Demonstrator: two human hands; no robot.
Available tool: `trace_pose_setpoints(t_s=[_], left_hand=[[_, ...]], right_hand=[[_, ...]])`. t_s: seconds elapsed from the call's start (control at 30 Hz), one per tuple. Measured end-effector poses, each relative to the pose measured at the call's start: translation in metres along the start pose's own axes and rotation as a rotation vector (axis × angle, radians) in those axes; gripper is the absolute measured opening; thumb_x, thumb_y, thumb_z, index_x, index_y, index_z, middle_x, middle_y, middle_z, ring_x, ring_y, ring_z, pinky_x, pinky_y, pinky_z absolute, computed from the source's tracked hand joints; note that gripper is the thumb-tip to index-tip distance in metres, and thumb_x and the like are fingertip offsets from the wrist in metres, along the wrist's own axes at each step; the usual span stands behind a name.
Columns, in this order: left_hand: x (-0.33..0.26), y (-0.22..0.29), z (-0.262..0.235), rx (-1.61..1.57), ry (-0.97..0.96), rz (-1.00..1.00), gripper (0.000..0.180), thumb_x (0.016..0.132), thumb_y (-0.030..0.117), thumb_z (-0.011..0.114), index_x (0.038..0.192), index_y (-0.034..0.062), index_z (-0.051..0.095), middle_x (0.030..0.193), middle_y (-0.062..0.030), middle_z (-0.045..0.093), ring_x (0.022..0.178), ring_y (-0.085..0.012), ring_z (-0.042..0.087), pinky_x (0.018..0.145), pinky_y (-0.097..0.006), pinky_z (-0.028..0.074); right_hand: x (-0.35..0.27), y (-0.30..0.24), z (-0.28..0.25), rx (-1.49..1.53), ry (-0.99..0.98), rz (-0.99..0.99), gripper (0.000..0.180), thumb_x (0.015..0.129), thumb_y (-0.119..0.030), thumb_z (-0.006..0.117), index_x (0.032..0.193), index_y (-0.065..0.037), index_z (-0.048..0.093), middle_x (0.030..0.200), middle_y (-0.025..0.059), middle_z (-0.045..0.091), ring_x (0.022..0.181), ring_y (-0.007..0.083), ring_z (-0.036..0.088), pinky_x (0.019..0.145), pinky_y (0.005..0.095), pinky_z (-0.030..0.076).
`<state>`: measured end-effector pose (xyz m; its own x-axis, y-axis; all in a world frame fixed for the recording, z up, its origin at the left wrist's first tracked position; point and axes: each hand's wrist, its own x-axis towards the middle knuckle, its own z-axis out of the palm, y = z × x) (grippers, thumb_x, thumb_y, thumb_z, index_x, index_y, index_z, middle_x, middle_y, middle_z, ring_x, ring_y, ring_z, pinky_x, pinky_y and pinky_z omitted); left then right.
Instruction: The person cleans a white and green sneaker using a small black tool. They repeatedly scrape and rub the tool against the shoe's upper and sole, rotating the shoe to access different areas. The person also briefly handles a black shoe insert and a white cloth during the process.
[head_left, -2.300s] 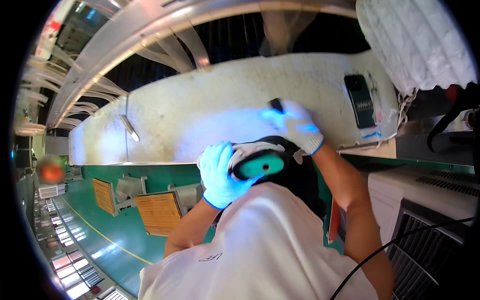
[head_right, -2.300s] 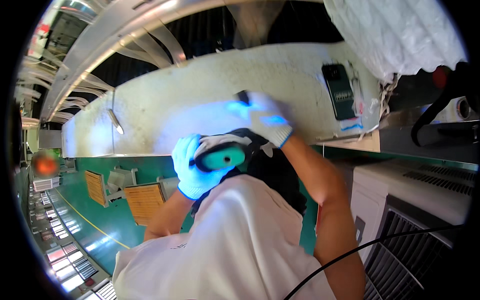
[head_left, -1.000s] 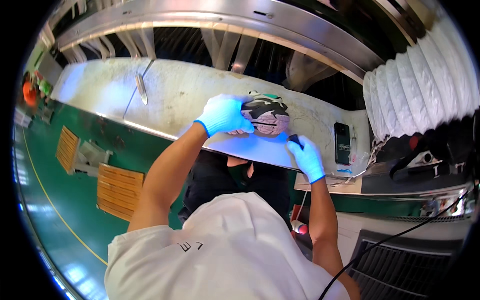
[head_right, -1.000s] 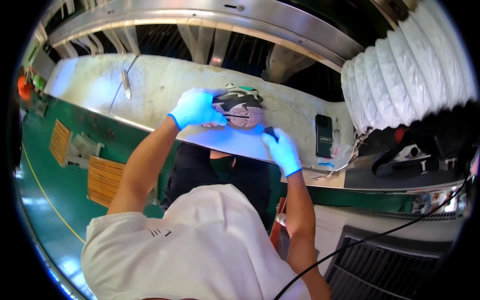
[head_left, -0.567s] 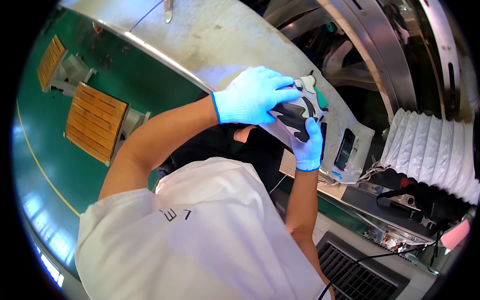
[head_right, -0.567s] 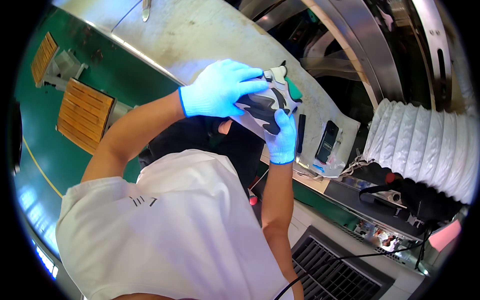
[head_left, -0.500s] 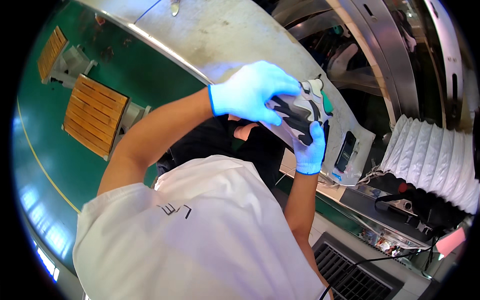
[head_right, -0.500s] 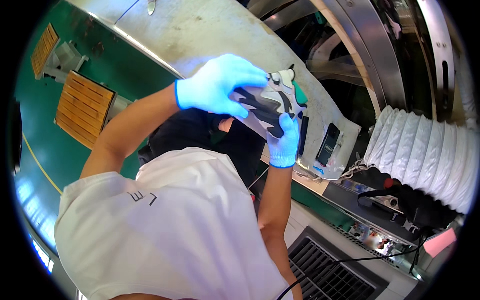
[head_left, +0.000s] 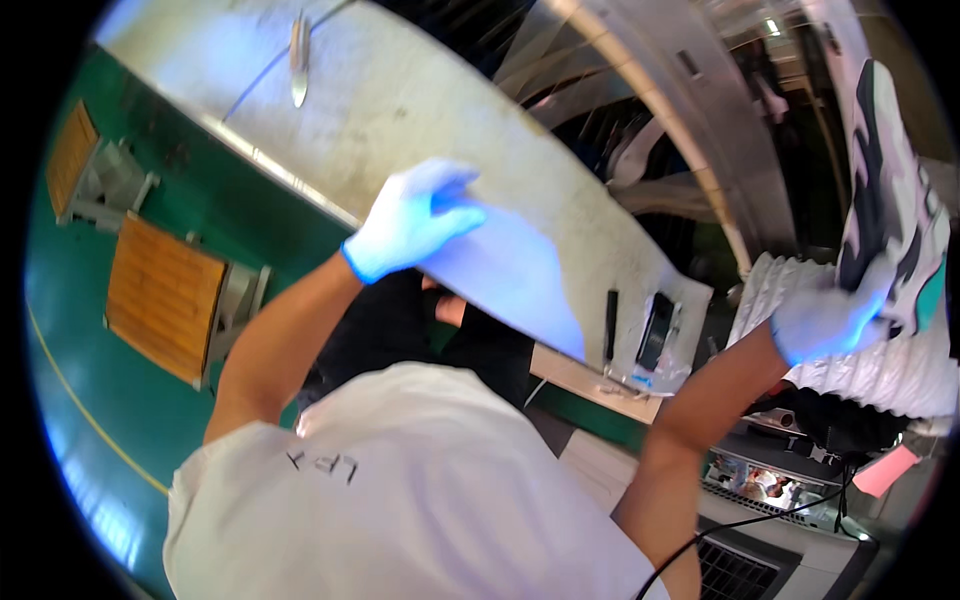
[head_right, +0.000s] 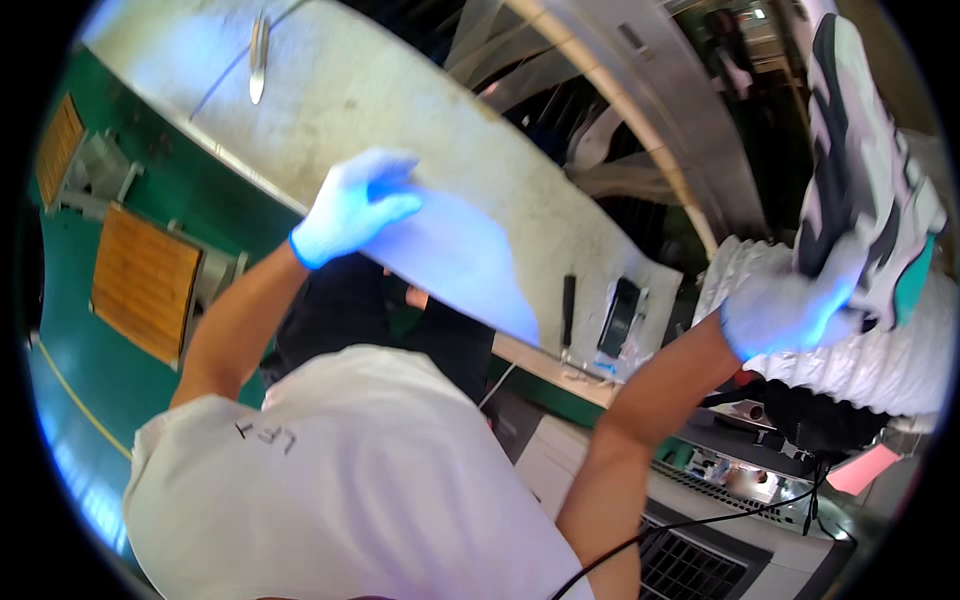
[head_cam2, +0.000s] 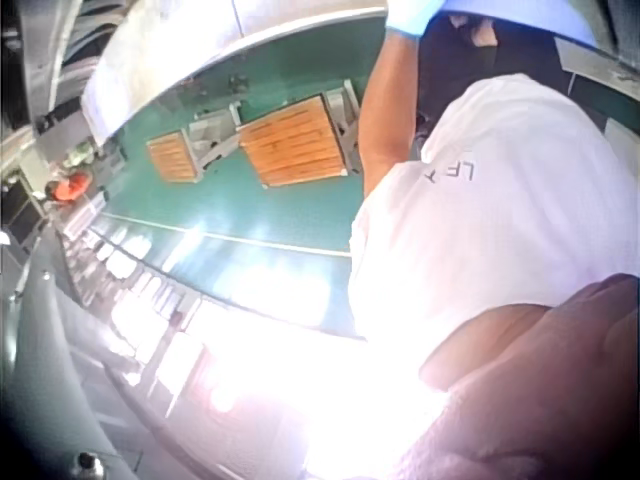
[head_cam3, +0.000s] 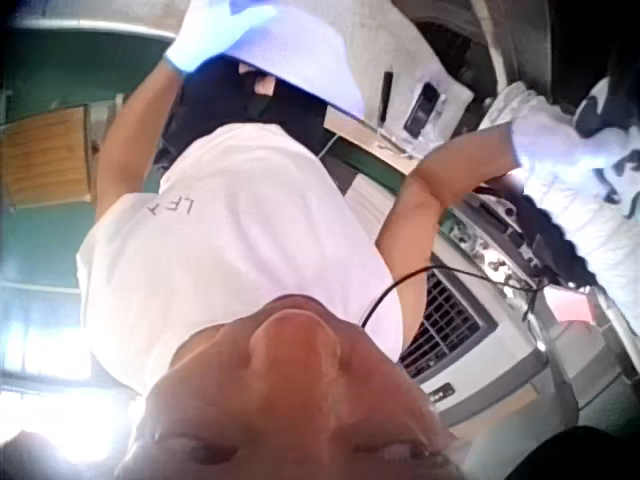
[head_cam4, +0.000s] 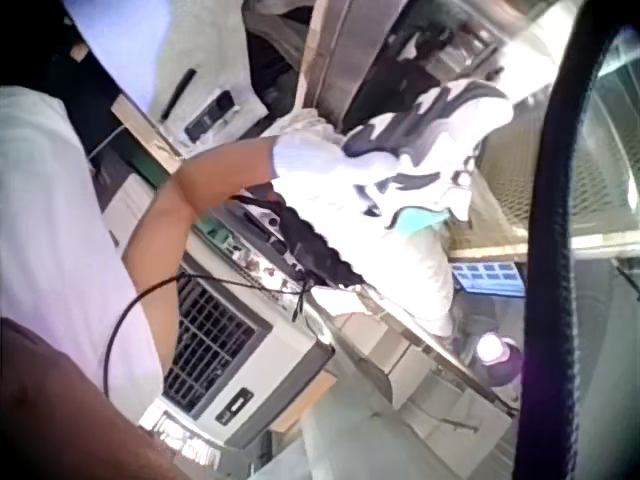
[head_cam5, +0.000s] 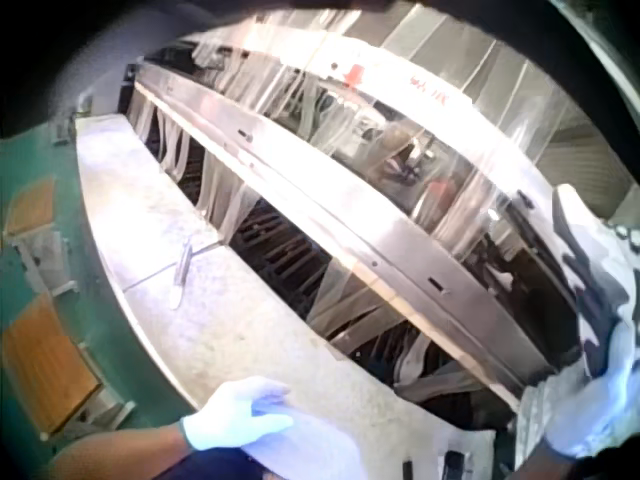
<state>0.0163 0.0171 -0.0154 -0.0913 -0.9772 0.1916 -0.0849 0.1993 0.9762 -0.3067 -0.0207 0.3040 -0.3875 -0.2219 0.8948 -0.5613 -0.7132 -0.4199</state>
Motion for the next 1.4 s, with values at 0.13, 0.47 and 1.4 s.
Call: trace_pose_setpoints(t_s=[0.13, 0.47, 1.4], left_hand=[[-0.001, 0.005, 0.001, 0.103, 0.059, 0.005, 0.054, 0.091, 0.018, 0.089, 0.137, -0.0041, 0.072, 0.126, -0.0197, 0.079, 0.116, -0.0263, 0.077, 0.103, -0.041, 0.061], [0.006, 0.015, 0.017, 0.32, 0.038, 0.055, 0.051, 0.089, 0.024, 0.09, 0.131, -0.0024, 0.076, 0.127, -0.0219, 0.077, 0.112, -0.0354, 0.08, 0.099, -0.042, 0.064], [0.003, 0.012, 0.04, 0.828, 0.023, 0.246, 0.039, 0.086, 0.03, 0.089, 0.119, 0.0094, 0.081, 0.118, -0.0129, 0.08, 0.109, -0.0375, 0.075, 0.098, -0.046, 0.061]], right_hand=[[0.126, 0.023, 0.078, -0.557, 0.137, -0.425, 0.067, 0.082, -0.055, 0.097, 0.107, 0.005, 0.083, 0.112, 0.0175, 0.083, 0.099, 0.031, 0.079, 0.093, 0.0447, 0.062], [0.308, 0.185, 0.154, -1.002, -0.349, 0.037, 0.088, 0.096, -0.068, 0.071, 0.148, 0.003, 0.069, 0.142, 0.0294, 0.073, 0.138, 0.0429, 0.068, 0.116, 0.0475, 0.052], [-0.23, 0.178, 0.022, -0.675, -0.881, -0.251, 0.067, 0.088, -0.034, 0.086, 0.144, -0.008, 0.06, 0.124, 0.0209, 0.075, 0.116, 0.0403, 0.074, 0.104, 0.052, 0.059]])
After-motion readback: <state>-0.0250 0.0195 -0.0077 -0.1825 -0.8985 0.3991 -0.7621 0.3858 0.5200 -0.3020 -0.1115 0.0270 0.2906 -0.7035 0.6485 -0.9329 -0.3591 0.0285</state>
